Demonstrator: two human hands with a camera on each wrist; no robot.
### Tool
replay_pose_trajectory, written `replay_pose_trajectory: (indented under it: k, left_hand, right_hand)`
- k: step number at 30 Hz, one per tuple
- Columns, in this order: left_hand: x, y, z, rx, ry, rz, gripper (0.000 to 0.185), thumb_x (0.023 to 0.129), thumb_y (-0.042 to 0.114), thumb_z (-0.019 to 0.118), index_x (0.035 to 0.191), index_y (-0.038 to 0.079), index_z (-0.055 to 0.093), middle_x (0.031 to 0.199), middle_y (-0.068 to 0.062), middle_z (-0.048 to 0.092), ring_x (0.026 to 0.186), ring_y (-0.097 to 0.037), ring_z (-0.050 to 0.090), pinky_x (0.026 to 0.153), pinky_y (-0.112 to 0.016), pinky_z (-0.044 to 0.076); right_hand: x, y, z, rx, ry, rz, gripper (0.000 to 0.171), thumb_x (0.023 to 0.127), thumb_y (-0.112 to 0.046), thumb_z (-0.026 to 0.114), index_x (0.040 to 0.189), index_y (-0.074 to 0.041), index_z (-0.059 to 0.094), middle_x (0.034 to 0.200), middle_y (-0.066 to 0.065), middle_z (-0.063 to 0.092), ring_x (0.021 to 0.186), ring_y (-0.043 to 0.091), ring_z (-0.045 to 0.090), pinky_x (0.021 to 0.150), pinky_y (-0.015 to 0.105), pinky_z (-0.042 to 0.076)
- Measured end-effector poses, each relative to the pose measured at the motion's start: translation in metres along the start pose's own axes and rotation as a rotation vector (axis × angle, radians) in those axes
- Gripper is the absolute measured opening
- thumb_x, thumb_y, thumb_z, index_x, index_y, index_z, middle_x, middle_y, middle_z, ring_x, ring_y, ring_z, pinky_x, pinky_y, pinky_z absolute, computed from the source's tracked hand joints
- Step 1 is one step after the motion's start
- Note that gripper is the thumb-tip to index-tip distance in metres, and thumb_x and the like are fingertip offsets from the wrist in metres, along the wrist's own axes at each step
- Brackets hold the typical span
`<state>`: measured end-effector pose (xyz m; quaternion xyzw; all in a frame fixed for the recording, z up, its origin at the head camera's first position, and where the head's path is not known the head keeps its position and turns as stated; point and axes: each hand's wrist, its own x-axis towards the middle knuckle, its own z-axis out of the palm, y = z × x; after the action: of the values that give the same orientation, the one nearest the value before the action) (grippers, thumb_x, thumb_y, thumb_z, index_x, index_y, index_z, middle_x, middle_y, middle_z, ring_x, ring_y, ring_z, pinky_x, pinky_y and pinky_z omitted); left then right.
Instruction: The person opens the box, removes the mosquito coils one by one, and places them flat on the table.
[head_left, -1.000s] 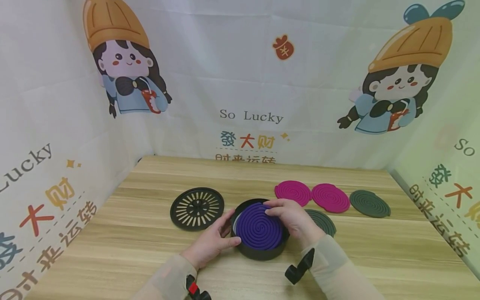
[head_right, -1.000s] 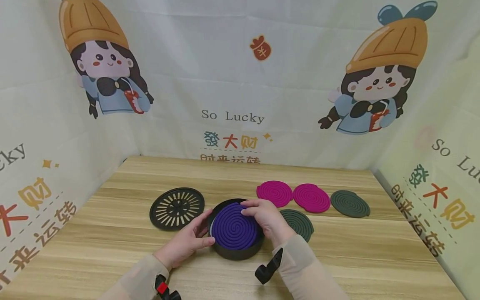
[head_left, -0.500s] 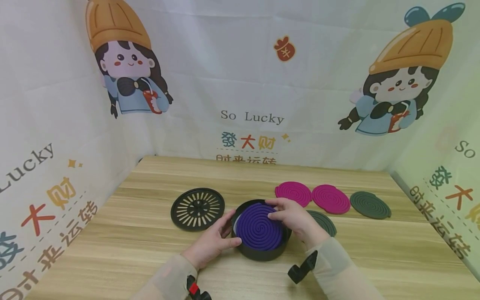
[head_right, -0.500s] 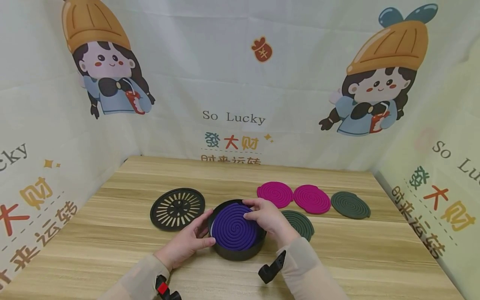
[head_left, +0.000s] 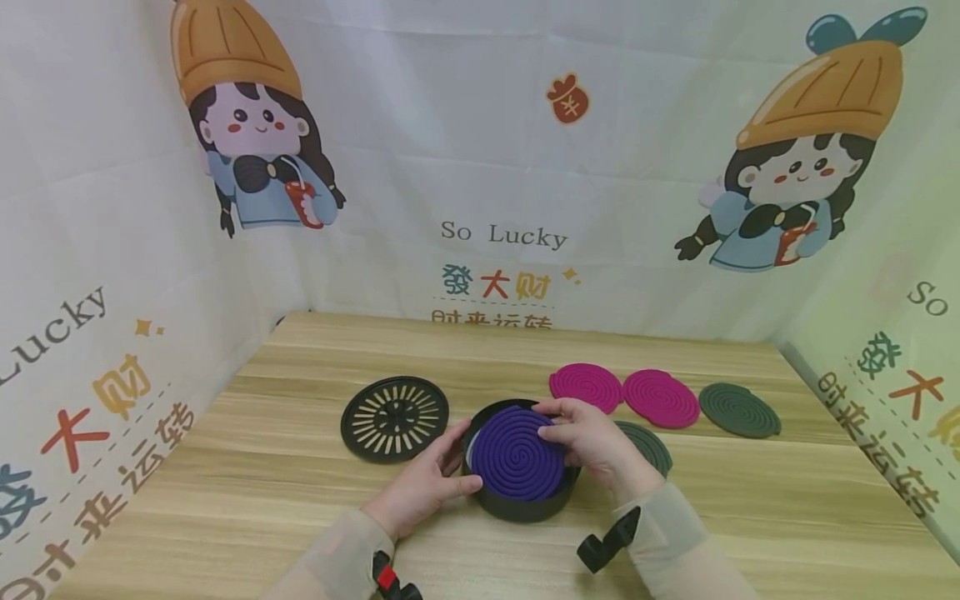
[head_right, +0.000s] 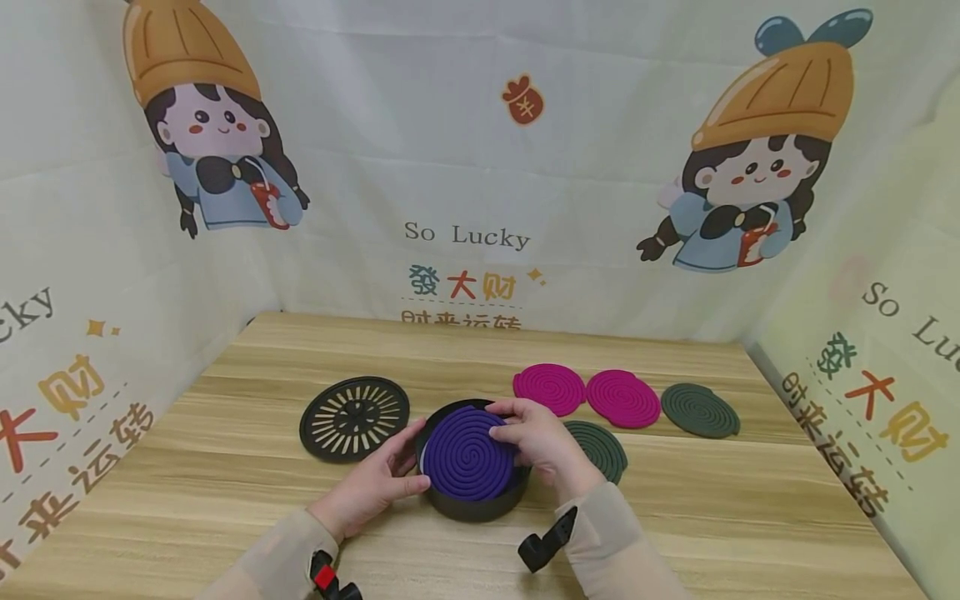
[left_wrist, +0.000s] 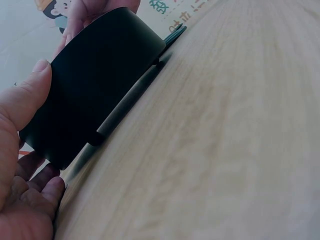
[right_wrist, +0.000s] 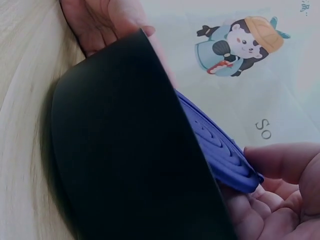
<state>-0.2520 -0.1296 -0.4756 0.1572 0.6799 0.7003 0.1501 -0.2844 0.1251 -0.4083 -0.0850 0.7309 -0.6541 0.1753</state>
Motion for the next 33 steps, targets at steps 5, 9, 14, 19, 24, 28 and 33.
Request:
replay_pose_trajectory:
  k: [5,9,14,19,24,28,33]
  left_hand:
    - [-0.0005,0.0013,0.0006,0.001,0.005,0.006,0.094,0.083,0.013,0.075,0.154,0.004,0.013,0.158,-0.021,0.013,0.143,-0.038,0.015,0.113,-0.043,0.026]
    - [-0.0008,0.0019,0.0007,0.005,0.007,0.002,0.093,0.084,0.013,0.075,0.154,0.004,0.014,0.158,-0.021,0.013,0.143,-0.038,0.016,0.112,-0.043,0.027]
    - [-0.0003,0.0026,0.0009,0.006,0.004,-0.001,0.091,0.085,0.012,0.074,0.154,0.004,0.014,0.158,-0.021,0.013,0.143,-0.037,0.015,0.112,-0.042,0.027]
    - [0.0002,0.0011,0.0006,0.000,0.003,0.006,0.092,0.084,0.011,0.074,0.153,0.004,0.014,0.157,-0.022,0.014,0.143,-0.037,0.016,0.112,-0.042,0.028]
    - [-0.0003,0.0002,0.0002,0.001,0.005,0.011,0.093,0.083,0.012,0.075,0.153,0.004,0.014,0.157,-0.022,0.014,0.143,-0.037,0.016,0.111,-0.040,0.029]
    - [-0.0002,0.0013,0.0009,-0.001,0.003,0.011,0.092,0.084,0.010,0.074,0.153,0.003,0.014,0.157,-0.022,0.013,0.143,-0.037,0.017,0.111,-0.041,0.029]
    - [-0.0006,0.0027,0.0018,-0.010,-0.001,0.006,0.091,0.085,0.008,0.073,0.153,0.003,0.013,0.158,-0.022,0.012,0.143,-0.036,0.016,0.112,-0.042,0.028]
  right_hand:
    - [-0.0005,0.0018,-0.0022,0.012,-0.027,0.004,0.041,0.092,-0.001,0.057,0.132,0.006,0.049,0.091,0.002,0.068,0.069,0.010,0.064,0.059,0.026,0.054]
    - [-0.0005,0.0029,-0.0027,0.020,-0.046,-0.006,0.044,0.091,-0.001,0.057,0.134,0.007,0.048,0.090,0.000,0.067,0.067,0.008,0.063,0.056,0.023,0.053]
    - [-0.0003,0.0045,-0.0030,0.036,-0.056,-0.016,0.046,0.091,0.000,0.057,0.135,0.008,0.046,0.090,0.000,0.066,0.065,0.008,0.062,0.055,0.022,0.052]
    - [0.0000,0.0056,-0.0029,0.051,-0.055,-0.020,0.045,0.092,0.000,0.057,0.134,0.008,0.046,0.091,0.001,0.066,0.066,0.008,0.063,0.056,0.022,0.053]
    - [-0.0006,0.0052,-0.0022,0.048,-0.046,-0.025,0.043,0.092,0.000,0.057,0.133,0.008,0.046,0.090,0.001,0.066,0.066,0.008,0.063,0.056,0.022,0.053]
    - [-0.0009,0.0053,-0.0017,0.054,-0.043,-0.025,0.043,0.093,0.000,0.057,0.133,0.008,0.046,0.090,0.001,0.066,0.067,0.008,0.064,0.057,0.022,0.054]
    - [-0.0011,0.0052,-0.0010,0.051,-0.026,-0.019,0.045,0.091,0.000,0.059,0.134,0.008,0.047,0.091,0.001,0.066,0.068,0.008,0.063,0.058,0.022,0.054]
